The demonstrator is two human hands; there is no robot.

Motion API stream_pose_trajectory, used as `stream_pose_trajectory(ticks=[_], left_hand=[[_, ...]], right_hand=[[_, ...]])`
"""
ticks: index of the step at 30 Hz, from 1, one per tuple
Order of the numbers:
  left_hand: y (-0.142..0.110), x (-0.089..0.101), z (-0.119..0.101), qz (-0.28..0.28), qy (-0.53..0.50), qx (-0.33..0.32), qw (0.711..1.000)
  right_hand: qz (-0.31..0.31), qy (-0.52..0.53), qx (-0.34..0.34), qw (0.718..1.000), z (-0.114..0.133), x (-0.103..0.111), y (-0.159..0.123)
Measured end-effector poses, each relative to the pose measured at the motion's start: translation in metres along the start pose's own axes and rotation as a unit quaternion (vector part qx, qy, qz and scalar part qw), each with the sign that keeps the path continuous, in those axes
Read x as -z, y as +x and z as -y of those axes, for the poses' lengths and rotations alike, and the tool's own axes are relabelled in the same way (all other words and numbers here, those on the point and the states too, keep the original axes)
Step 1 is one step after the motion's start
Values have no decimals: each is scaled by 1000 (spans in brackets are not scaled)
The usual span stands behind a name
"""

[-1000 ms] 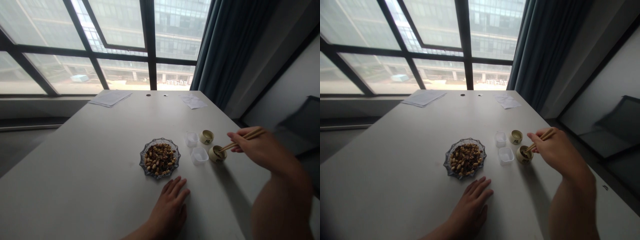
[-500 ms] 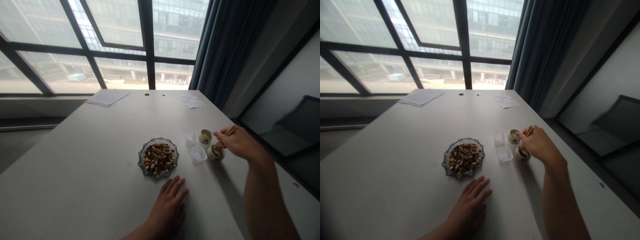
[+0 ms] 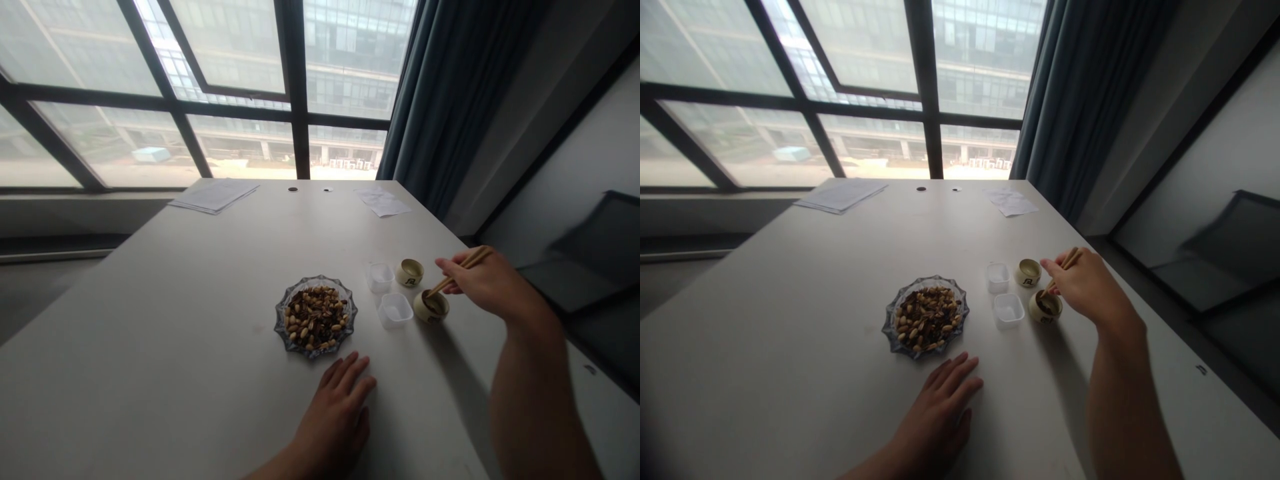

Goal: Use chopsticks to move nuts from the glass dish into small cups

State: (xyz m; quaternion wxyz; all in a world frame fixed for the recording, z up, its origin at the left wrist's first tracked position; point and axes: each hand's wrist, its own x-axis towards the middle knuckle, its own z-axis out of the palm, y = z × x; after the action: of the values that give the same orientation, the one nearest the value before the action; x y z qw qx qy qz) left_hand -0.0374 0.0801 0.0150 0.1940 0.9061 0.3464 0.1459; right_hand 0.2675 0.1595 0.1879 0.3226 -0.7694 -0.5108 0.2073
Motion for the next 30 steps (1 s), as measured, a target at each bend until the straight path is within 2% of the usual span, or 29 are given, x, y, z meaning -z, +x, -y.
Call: stream_pose_trajectory(ticks=[8,15,25,30], left_hand=[[0,-2,2,1,-6,0,1000],[0,-2,2,-5,-10,-2,1000],[1,2,-1,9,-6,5,1000],[0,-1,1,2,-9,2,1000]], right_hand=[[-2,1,-47,999,-9,10,7],[-30,84,-113,990,-18,30,8],[-11,66,-56,996,-19,29,3],[-46,98,17,994,3,24,-13]])
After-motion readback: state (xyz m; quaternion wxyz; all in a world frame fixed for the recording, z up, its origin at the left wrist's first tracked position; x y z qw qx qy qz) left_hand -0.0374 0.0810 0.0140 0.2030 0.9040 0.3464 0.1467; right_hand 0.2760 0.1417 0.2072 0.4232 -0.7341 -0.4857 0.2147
